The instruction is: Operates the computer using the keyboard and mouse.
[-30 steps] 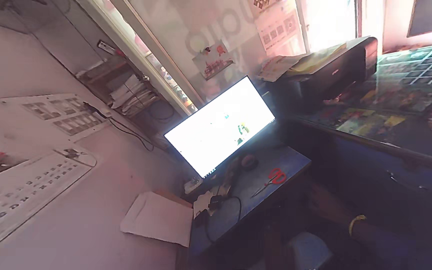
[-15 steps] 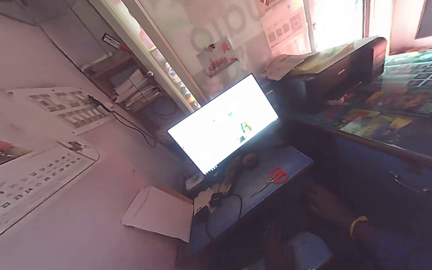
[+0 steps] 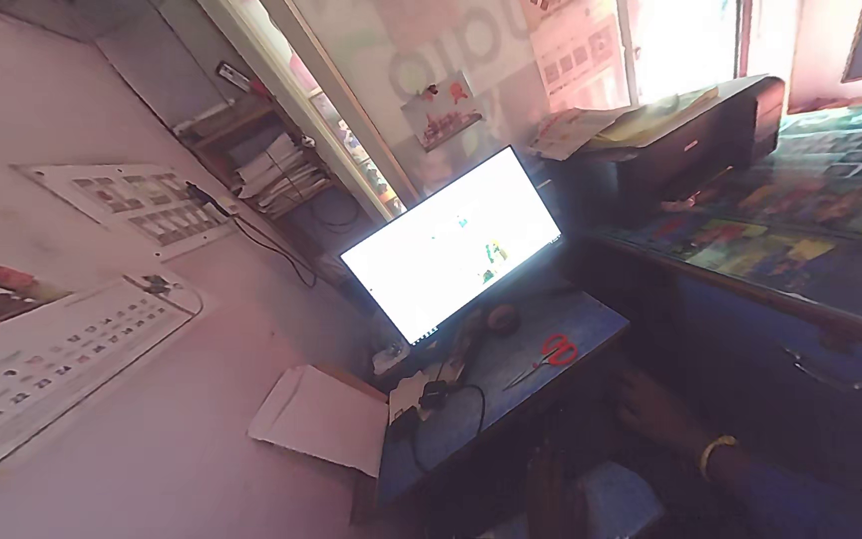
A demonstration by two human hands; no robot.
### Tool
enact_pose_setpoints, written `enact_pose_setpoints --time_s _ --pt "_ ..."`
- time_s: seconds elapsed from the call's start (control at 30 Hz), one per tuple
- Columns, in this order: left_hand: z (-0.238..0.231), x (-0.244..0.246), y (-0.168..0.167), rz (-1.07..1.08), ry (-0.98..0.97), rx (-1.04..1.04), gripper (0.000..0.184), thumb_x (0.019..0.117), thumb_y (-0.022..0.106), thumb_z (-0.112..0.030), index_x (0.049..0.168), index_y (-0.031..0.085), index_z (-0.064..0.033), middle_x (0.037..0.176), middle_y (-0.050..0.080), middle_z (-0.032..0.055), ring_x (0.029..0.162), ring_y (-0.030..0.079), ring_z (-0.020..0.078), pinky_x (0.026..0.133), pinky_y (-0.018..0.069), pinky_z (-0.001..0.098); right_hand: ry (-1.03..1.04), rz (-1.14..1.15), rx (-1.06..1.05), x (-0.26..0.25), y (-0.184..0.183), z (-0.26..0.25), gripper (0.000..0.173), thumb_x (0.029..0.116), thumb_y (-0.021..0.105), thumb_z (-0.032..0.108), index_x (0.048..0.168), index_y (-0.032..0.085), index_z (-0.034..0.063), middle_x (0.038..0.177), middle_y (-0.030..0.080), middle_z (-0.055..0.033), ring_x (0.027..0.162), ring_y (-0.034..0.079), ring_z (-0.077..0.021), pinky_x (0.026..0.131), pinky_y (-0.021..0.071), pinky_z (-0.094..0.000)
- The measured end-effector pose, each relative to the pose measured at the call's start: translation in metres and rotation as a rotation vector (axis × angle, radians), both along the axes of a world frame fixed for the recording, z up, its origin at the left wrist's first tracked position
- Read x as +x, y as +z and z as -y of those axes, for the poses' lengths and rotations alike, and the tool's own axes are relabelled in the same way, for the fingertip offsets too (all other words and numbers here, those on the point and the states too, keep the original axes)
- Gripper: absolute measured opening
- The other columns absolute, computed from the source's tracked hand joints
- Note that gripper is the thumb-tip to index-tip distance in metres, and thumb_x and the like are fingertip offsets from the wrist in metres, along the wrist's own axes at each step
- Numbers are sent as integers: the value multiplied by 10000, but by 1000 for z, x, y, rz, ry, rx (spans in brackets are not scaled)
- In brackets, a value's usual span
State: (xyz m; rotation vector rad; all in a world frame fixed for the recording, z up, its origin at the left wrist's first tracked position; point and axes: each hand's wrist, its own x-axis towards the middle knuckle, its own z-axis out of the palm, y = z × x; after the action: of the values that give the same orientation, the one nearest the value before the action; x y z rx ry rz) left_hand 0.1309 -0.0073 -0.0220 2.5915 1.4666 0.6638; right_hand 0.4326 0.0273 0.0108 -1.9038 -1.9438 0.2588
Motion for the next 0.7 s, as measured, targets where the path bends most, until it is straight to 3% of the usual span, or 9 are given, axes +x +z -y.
enact_pose_setpoints --time_s 0.7 --pt "-2 0 -1 -36 0 -18 526 1025 518 -438 1427 607 -110 1587 450 145 1484 403 342 1226 291 549 -7 7 -3 1 -2 0 500 980 589 343 1461 575 207 1555 474 -134 1450 434 -332 1156 416 -491"
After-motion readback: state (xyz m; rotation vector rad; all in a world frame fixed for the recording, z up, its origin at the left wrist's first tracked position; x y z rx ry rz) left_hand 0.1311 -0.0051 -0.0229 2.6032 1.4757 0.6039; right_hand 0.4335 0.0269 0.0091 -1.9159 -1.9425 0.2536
